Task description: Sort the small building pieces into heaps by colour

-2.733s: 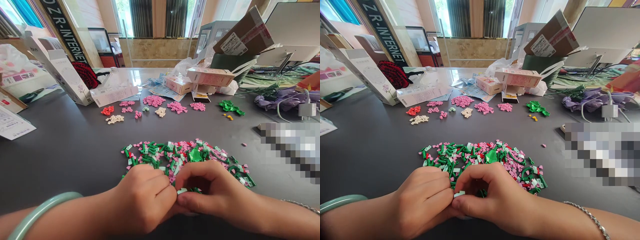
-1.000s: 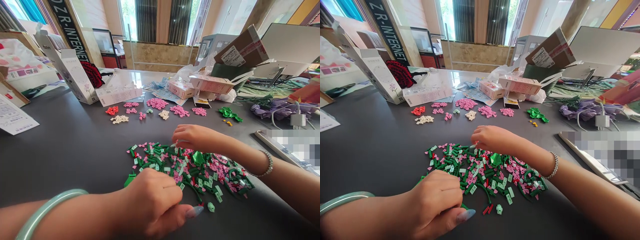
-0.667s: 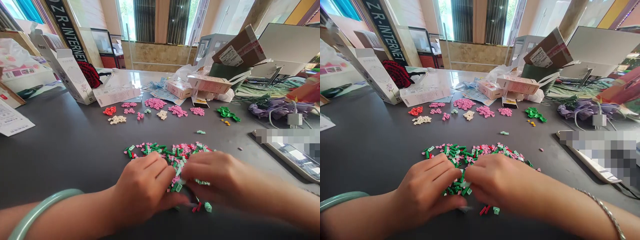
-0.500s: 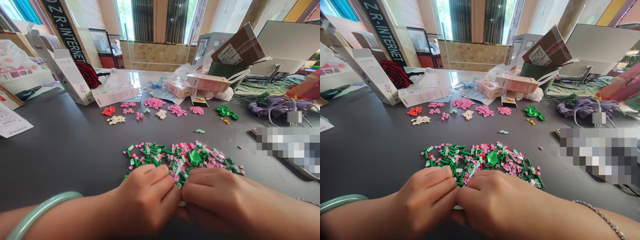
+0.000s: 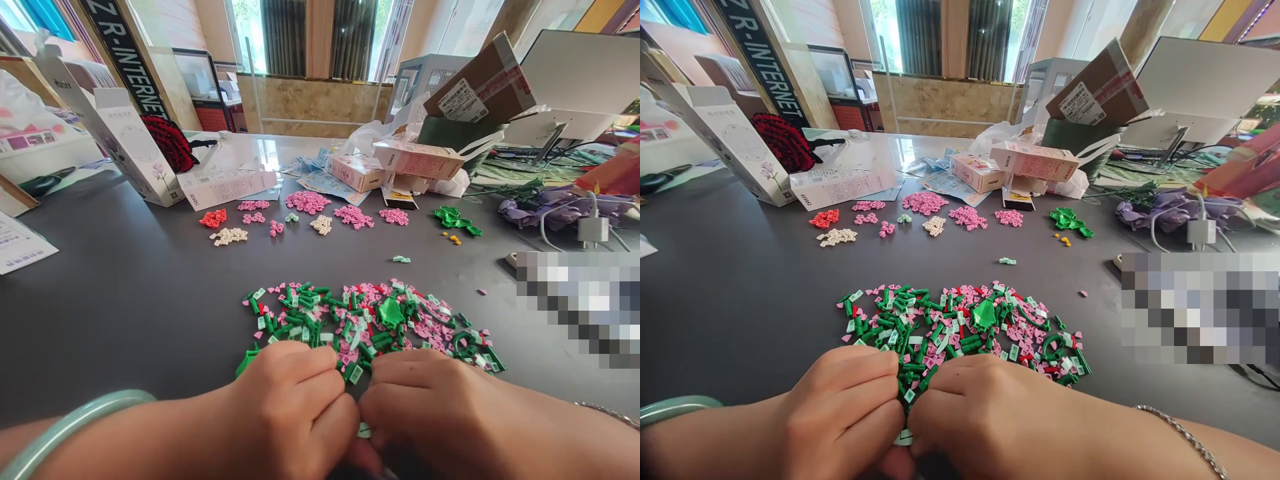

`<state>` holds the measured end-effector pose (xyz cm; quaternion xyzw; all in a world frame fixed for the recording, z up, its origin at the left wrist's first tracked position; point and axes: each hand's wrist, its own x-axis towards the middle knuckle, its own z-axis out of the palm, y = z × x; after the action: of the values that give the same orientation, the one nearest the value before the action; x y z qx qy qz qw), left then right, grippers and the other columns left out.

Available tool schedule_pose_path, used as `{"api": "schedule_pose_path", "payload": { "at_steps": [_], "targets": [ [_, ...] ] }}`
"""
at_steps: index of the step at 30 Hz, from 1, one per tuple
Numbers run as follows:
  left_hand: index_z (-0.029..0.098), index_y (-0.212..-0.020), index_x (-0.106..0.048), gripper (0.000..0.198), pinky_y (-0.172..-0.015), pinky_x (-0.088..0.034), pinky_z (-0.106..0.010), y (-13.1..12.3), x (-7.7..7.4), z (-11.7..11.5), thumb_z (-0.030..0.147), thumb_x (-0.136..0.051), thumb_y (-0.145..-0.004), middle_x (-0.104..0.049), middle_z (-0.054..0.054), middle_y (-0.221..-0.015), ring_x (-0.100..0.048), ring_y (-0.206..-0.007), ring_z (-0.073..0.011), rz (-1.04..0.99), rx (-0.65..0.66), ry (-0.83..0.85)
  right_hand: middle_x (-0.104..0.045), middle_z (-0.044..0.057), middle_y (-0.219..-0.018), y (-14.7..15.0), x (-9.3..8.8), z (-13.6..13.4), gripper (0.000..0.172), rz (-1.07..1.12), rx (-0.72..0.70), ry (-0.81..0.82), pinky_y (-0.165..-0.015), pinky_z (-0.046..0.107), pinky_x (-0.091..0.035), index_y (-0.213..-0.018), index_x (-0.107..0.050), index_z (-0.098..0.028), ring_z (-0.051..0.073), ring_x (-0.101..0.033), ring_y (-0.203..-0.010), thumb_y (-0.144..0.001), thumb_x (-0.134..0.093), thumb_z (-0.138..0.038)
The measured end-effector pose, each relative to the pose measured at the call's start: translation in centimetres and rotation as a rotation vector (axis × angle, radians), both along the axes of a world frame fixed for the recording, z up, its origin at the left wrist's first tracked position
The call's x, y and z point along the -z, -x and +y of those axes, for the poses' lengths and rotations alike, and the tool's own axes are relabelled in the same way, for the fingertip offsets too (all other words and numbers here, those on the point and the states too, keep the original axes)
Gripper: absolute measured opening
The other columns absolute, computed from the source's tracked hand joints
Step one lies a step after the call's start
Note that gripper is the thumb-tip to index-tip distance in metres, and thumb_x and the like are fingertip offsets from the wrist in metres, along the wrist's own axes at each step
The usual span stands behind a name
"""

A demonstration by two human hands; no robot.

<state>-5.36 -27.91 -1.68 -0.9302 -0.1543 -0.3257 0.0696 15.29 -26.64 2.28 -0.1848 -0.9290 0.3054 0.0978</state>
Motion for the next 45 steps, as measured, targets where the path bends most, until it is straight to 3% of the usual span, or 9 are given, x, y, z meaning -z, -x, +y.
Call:
{"api": "schedule_pose_path", "payload": {
  "at_steps": [6, 12, 15, 21, 24, 28, 32, 38, 45],
  "targets": [
    [0.02, -0.052, -0.043, 0.044, -0.043, -0.023, -0.033, -0.2, 0.3, -0.4, 0.026, -0.046, -0.095, -0.038, 0.002, -0.051, -0.032, -0.049, -0.0136, -0.04, -0.065, -0.06, -0.053, -0.001, -0.072, 0.1, 0.2, 0.2, 0.025, 0.115, 0.001, 0.17, -0.061, 0.016, -0.038, -0.074, -0.051, -0.015, 0.01, -0.049, -0.066, -0.083, -0.051, 0.008],
    [0.019, -0.057, -0.048, 0.041, -0.047, -0.027, -0.032, 0.1, 0.4, -0.5, 0.029, -0.044, -0.097, -0.04, 0.003, -0.051, -0.036, -0.049, -0.0136, -0.04, -0.107, -0.105, -0.057, 0.001, -0.068, 0.0, -0.3, -0.3, 0.022, 0.138, 0.178, 0.252, -0.055, 0.018, -0.039, -0.073, -0.056, -0.015, 0.011, -0.049, -0.06, -0.094, -0.05, -0.013],
    [0.019, -0.054, -0.046, 0.039, -0.046, -0.021, -0.033, 0.2, 0.2, -0.6, 0.024, -0.052, -0.092, -0.038, 0.003, -0.051, -0.032, -0.049, -0.0141, 0.018, -0.081, -0.115, -0.056, 0.0, -0.065, 0.0, -0.1, -0.5, 0.021, 0.104, 0.212, 0.263, -0.051, 0.018, -0.037, -0.07, -0.056, -0.014, 0.011, -0.048, -0.057, -0.09, -0.052, -0.01],
    [0.019, -0.049, -0.045, 0.039, -0.047, -0.014, -0.035, 0.1, 0.2, -0.5, 0.009, -0.046, -0.087, -0.036, 0.001, -0.05, -0.028, -0.049, -0.0153, 0.001, -0.087, -0.089, -0.056, -0.002, -0.067, 0.8, 0.0, -0.9, 0.019, 0.075, 0.193, 0.094, -0.053, 0.016, -0.036, -0.071, -0.053, -0.014, 0.008, -0.047, -0.058, -0.084, -0.059, -0.001],
    [0.018, -0.052, -0.05, 0.043, -0.046, -0.018, -0.035, 0.1, 0.3, -0.3, 0.023, -0.045, -0.094, -0.038, 0.001, -0.05, -0.032, -0.05, -0.0159, -0.006, -0.097, -0.103, -0.058, -0.001, -0.072, 0.4, 0.2, 0.1, 0.02, 0.116, 0.162, 0.0, -0.055, 0.016, -0.038, -0.075, -0.054, -0.015, 0.008, -0.051, -0.061, -0.093, -0.053, -0.008],
    [0.019, -0.05, -0.045, 0.048, -0.046, -0.018, -0.034, 0.0, 0.4, -0.1, 0.04, -0.05, -0.094, -0.036, 0.002, -0.049, -0.031, -0.048, -0.015, -0.012, -0.12, -0.143, -0.057, 0.003, -0.071, -2.1, 1.2, 4.4, 0.029, 0.13, 0.301, -0.465, -0.058, 0.024, -0.04, -0.082, -0.058, -0.014, 0.013, -0.052, -0.062, -0.102, -0.039, -0.022],
    [0.019, -0.049, -0.043, 0.048, -0.046, -0.016, -0.033, -0.1, 0.3, 0.0, 0.041, -0.055, -0.091, -0.035, 0.004, -0.048, -0.029, -0.047, -0.0131, -0.03, -0.109, -0.143, -0.062, 0.01, -0.08, -5.3, 2.9, 9.5, 0.031, -0.186, 0.409, -0.705, -0.062, 0.031, -0.043, -0.082, -0.06, -0.013, 0.021, -0.059, -0.07, -0.101, -0.037, -0.023],
    [0.018, -0.049, -0.043, 0.048, -0.046, -0.014, -0.033, -0.1, 0.3, 0.0, 0.038, -0.053, -0.093, -0.034, 0.004, -0.048, -0.027, -0.047, -0.0128, -0.01, -0.093, -0.127, -0.065, 0.01, -0.083, -7.2, 4.4, 12.1, 0.017, -0.527, 0.471, -0.759, -0.066, 0.033, -0.046, -0.087, -0.064, -0.012, 0.023, -0.062, -0.075, -0.094, -0.049, -0.018],
    [0.018, -0.05, -0.043, 0.05, -0.047, -0.013, -0.032, -0.2, 0.6, 0.1, 0.038, -0.047, -0.095, -0.033, 0.003, -0.048, -0.026, -0.047, -0.013, -0.022, -0.095, -0.128, -0.066, 0.007, -0.079, -6.8, 3.2, 11.2, 0.017, -0.341, 0.513, -0.735, -0.062, 0.031, -0.047, -0.086, -0.066, -0.015, 0.02, -0.062, -0.069, -0.092, -0.051, -0.02]
  ]
}}
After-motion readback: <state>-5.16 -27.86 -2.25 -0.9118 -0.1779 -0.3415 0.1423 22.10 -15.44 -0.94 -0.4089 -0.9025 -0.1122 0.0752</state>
